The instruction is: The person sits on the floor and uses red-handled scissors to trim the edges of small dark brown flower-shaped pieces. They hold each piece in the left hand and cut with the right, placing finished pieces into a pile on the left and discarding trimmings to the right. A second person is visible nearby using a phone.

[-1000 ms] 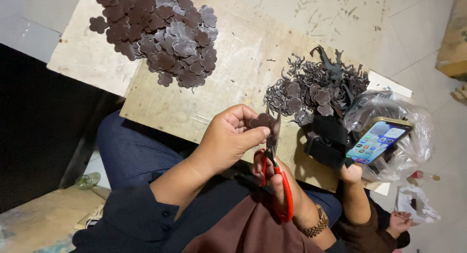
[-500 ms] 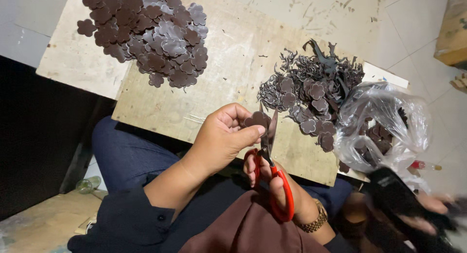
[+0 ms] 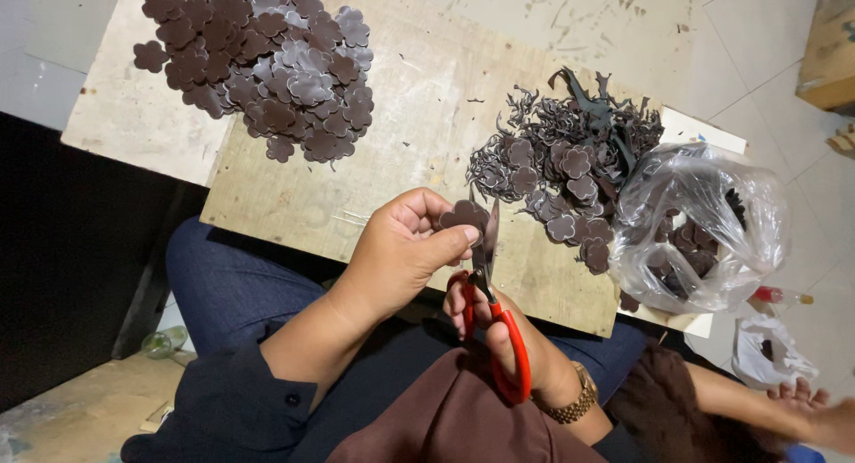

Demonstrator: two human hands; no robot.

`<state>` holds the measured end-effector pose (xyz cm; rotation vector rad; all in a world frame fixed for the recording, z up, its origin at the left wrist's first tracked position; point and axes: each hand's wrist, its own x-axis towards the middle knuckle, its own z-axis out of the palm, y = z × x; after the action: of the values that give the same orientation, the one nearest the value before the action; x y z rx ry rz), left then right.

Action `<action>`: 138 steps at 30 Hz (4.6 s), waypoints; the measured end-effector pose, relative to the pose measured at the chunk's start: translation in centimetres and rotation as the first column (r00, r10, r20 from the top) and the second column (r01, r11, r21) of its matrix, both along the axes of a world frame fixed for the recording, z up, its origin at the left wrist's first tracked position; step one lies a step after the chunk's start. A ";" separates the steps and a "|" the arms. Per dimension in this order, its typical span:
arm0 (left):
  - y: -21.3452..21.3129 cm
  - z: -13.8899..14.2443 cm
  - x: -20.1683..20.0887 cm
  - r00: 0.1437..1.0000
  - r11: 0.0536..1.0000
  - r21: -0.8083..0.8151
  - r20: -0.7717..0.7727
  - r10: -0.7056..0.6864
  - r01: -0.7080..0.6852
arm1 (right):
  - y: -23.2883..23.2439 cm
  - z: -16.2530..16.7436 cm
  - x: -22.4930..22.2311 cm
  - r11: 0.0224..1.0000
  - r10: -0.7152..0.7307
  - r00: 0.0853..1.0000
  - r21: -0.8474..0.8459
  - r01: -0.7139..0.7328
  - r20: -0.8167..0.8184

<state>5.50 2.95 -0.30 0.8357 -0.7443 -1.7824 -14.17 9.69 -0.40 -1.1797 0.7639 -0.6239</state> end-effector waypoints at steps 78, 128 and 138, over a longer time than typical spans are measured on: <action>-0.3 0.5 -0.2 0.991 0.999 -0.016 0.131 -0.040 0.042 | -0.3 -0.7 -1.3 0.999 0.021 0.998 0.042 -0.023 0.058; 0.4 0.1 -0.5 0.984 0.979 0.104 0.025 -0.178 0.174 | 0.1 -1.9 -1.7 0.999 0.017 1.000 -0.045 -0.017 -0.009; 0.6 -0.1 -0.4 0.982 0.981 0.041 -0.002 -0.190 0.190 | 0.3 -2.2 -0.3 0.990 -0.136 0.990 -0.045 0.137 0.028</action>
<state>5.09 3.54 -0.36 0.8158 -0.8140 -1.9721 -14.47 10.02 -2.61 -1.1668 0.8175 -0.7725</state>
